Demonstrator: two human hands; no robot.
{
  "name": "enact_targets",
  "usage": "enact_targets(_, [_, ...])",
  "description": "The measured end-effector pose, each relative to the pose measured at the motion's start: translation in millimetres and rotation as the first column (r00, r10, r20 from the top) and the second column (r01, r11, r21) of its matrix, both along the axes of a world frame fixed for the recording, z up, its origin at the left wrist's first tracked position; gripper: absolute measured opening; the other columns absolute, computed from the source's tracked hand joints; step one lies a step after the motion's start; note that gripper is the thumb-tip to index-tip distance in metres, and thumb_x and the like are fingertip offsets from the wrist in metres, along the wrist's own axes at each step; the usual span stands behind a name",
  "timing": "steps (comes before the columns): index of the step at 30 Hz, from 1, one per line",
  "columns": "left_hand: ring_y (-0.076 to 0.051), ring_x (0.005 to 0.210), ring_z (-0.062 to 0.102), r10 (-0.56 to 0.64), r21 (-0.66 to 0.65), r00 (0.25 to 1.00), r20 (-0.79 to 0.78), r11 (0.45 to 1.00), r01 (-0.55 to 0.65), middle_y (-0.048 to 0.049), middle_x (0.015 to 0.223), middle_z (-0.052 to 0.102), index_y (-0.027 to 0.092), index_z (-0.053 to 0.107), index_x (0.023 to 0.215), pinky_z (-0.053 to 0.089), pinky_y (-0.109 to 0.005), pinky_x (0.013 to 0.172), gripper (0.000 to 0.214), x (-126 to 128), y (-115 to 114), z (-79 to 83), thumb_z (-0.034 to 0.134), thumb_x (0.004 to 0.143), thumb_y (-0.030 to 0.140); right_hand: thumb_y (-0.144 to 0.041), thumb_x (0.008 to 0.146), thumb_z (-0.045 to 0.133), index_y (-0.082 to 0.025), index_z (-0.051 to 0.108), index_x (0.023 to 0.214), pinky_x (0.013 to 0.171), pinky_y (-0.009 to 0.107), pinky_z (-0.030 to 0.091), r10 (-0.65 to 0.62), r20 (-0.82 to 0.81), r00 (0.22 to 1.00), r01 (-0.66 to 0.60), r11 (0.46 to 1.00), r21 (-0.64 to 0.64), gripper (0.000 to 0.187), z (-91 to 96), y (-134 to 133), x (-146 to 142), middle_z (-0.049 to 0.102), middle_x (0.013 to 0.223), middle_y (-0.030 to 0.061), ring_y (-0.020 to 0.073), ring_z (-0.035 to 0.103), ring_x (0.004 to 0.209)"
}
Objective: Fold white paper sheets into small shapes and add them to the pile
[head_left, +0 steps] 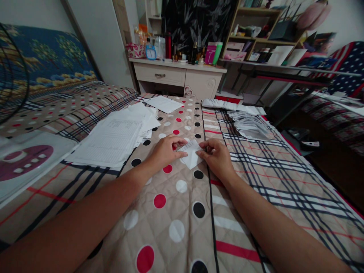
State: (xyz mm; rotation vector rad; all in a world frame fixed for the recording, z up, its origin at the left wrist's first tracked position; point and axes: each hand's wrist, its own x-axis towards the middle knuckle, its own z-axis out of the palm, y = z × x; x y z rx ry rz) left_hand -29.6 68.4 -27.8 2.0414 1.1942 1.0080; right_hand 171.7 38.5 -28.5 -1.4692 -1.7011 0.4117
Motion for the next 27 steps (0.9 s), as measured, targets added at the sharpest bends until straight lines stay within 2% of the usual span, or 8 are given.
enact_targets(4, [-0.013, 0.073, 0.056, -0.006, -0.044, 1.000, 0.015, 0.999, 0.007, -0.0022, 0.085, 0.068, 0.017, 0.072, 0.101, 0.046, -0.026, 0.066, 0.039, 3, 6, -4.3, 0.081, 0.063, 0.024, -0.028, 0.072, 0.070, -0.019, 0.068, 0.082, 0.056, 0.025, 0.040, 0.061, -0.093, 0.994, -0.072, 0.990, -0.124, 0.014, -3.2, 4, 1, 0.065, 0.071, 0.0001, 0.0133, 0.054, 0.061])
enact_targets(8, [-0.013, 0.066, 0.053, -0.036, -0.054, 0.997, -0.072, 0.998, 0.033, -0.0011, 0.076, 0.067, 0.018, 0.074, 0.096, 0.042, -0.025, 0.061, 0.037, 1, 12, -10.8, 0.081, 0.064, 0.035, -0.029, 0.069, 0.073, -0.020, 0.070, 0.082, 0.054, 0.023, 0.039, 0.131, -0.059, 0.990, -0.139, 0.976, -0.166, 0.016, -2.4, 5, 2, 0.067, 0.071, -0.0001, 0.0126, 0.055, 0.060])
enact_targets(12, [-0.012, 0.062, 0.053, -0.063, -0.067, 0.993, -0.097, 0.996, 0.057, -0.0014, 0.074, 0.068, 0.018, 0.075, 0.092, 0.041, -0.024, 0.058, 0.032, -1, 15, -13.9, 0.079, 0.066, 0.037, -0.028, 0.071, 0.072, -0.020, 0.072, 0.082, 0.054, 0.022, 0.039, 0.165, -0.039, 0.985, -0.170, 0.968, -0.184, 0.015, -2.6, 6, 4, 0.067, 0.069, -0.0004, 0.0122, 0.055, 0.059])
enact_targets(15, [-0.012, 0.063, 0.055, -0.065, -0.070, 0.996, -0.065, 0.996, 0.061, -0.0018, 0.074, 0.068, 0.018, 0.075, 0.089, 0.042, -0.024, 0.057, 0.028, 0, 12, -13.0, 0.079, 0.066, 0.033, -0.026, 0.072, 0.071, -0.019, 0.072, 0.081, 0.056, 0.023, 0.041, 0.175, -0.025, 0.984, -0.177, 0.972, -0.157, 0.011, -3.6, 6, 4, 0.067, 0.070, 0.0002, 0.0132, 0.056, 0.061])
enact_targets(18, [-0.012, 0.062, 0.057, -0.102, -0.061, 0.994, -0.035, 0.993, 0.100, -0.0016, 0.072, 0.068, 0.018, 0.075, 0.081, 0.043, -0.023, 0.058, 0.015, 1, 8, -8.5, 0.076, 0.068, 0.026, -0.018, 0.073, 0.068, -0.019, 0.072, 0.075, 0.062, 0.025, 0.045, 0.220, 0.014, 0.975, -0.219, 0.973, -0.070, 0.004, -2.3, 3, 3, 0.068, 0.074, 0.0018, 0.0151, 0.060, 0.068])
enact_targets(20, [-0.012, 0.063, 0.059, -0.140, -0.013, 0.989, -0.044, 0.990, 0.140, -0.0012, 0.071, 0.068, 0.018, 0.075, 0.075, 0.043, -0.024, 0.059, 0.006, 0, 5, -4.4, 0.072, 0.070, 0.017, -0.010, 0.073, 0.063, -0.019, 0.072, 0.073, 0.068, 0.027, 0.046, 0.273, 0.067, 0.960, -0.274, 0.962, 0.003, 0.014, -0.1, 0, 2, 0.068, 0.077, 0.0028, 0.0162, 0.061, 0.075])
enact_targets(23, [-0.013, 0.068, 0.061, -0.191, 0.088, 0.976, -0.101, 0.976, 0.200, -0.0010, 0.073, 0.069, 0.020, 0.075, 0.074, 0.045, -0.025, 0.064, 0.018, -4, 1, 0.7, 0.066, 0.072, 0.005, -0.001, 0.072, 0.054, -0.021, 0.075, 0.076, 0.072, 0.027, 0.046, 0.318, 0.174, 0.932, -0.333, 0.941, 0.067, 0.029, 3.3, -6, 2, 0.067, 0.082, 0.0034, 0.0169, 0.061, 0.081])
enact_targets(27, [-0.015, 0.076, 0.063, -0.219, 0.181, 0.950, -0.222, 0.948, 0.261, -0.0010, 0.077, 0.071, 0.024, 0.076, 0.079, 0.048, -0.028, 0.074, 0.023, -10, -1, 3.7, 0.064, 0.075, 0.005, 0.001, 0.072, 0.051, -0.022, 0.076, 0.077, 0.070, 0.027, 0.045, 0.341, 0.314, 0.886, -0.391, 0.913, 0.113, 0.034, 5.8, -12, 0, 0.065, 0.085, 0.0036, 0.0170, 0.059, 0.082])
